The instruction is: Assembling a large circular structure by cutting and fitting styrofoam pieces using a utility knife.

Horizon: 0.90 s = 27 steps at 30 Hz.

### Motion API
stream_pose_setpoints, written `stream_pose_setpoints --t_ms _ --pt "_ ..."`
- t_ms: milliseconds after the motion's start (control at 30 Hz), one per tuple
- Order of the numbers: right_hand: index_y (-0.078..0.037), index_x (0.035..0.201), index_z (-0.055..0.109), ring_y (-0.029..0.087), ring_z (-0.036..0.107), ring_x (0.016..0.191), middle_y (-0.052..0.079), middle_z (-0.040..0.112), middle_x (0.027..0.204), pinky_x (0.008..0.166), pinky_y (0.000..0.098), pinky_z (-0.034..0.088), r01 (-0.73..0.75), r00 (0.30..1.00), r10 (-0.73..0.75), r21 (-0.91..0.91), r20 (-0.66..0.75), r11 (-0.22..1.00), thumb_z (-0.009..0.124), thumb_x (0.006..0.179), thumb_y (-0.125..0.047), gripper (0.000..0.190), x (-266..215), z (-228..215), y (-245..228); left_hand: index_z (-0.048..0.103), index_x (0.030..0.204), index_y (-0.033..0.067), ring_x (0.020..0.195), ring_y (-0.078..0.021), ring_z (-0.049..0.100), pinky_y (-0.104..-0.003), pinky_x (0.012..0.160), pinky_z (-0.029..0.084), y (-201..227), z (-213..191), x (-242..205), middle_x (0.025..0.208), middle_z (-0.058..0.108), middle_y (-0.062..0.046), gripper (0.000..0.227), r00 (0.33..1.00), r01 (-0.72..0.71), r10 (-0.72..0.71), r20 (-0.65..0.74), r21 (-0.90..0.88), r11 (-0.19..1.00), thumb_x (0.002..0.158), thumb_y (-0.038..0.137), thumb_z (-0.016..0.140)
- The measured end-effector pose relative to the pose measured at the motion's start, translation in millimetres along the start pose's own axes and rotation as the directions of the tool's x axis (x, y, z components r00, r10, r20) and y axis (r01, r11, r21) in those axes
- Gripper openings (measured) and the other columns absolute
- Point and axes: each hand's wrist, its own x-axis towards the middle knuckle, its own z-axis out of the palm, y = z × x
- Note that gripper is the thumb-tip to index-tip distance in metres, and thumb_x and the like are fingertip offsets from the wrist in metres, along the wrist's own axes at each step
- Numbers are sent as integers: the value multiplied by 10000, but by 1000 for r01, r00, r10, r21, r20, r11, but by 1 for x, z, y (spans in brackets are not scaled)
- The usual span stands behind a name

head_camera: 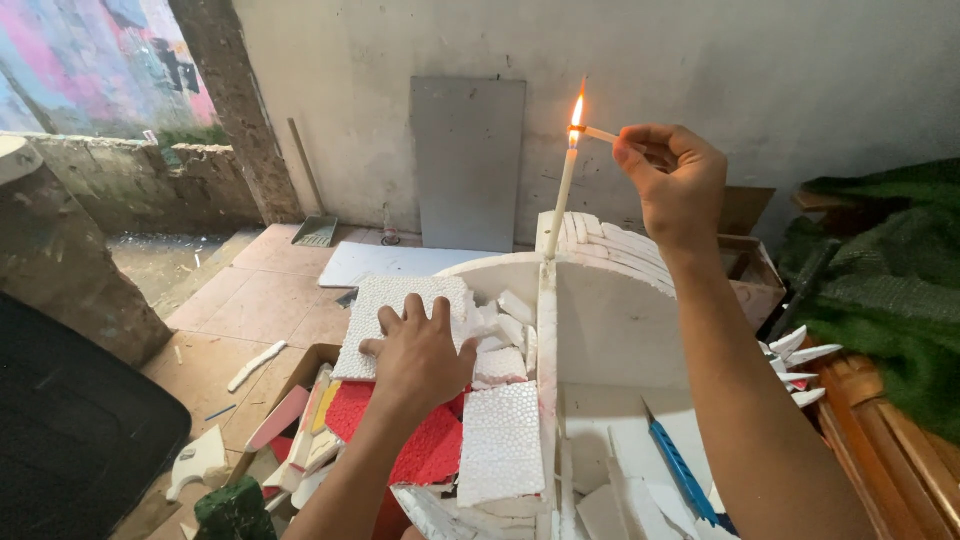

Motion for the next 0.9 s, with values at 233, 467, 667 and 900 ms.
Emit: stream_pose_setpoints --t_ms 233,467,667,900 --pt "-134 1091 755 55 693 930 -2 755 943 853 253 514 14 1000 -14 17 -23 1000 825 994 -178 128 -1 0 9 484 1412 60 1199 -445 461 -711 844 477 3 -12 -9 1210 509 -176 677 1000 1 -1 2 -34 999 928 526 564" --pt "-102 1064 763 72 653 857 31 730 862 867 259 535 -38 999 41 106 -27 994 756 1046 -274 173 -6 3 15 475 1442 68 1258 -459 457 -709 875 483 1 -11 -10 1251 506 -169 771 1000 -3 4 13 -36 999 905 609 592" --pt "-115 1035 781 95 645 796 50 714 801 806 247 522 -166 982 175 122 -75 979 779 1009 -358 244 -50 -9 4 486 1446 74 1281 -463 465 -711 881 490 -3 -13 -12 1267 518 -182 796 1000 -9 10 18 -44 999 915 662 568" --pt "3 918 755 193 625 692 150 669 702 722 289 524 -123 989 143 327 -39 937 713 1011 -261 284 -131 -44 -13 497 1436 119 1256 -437 479 -670 860 511 -9 -6 -5 1256 511 -154 770 1000 -3 5 27 -47 999 912 680 551"
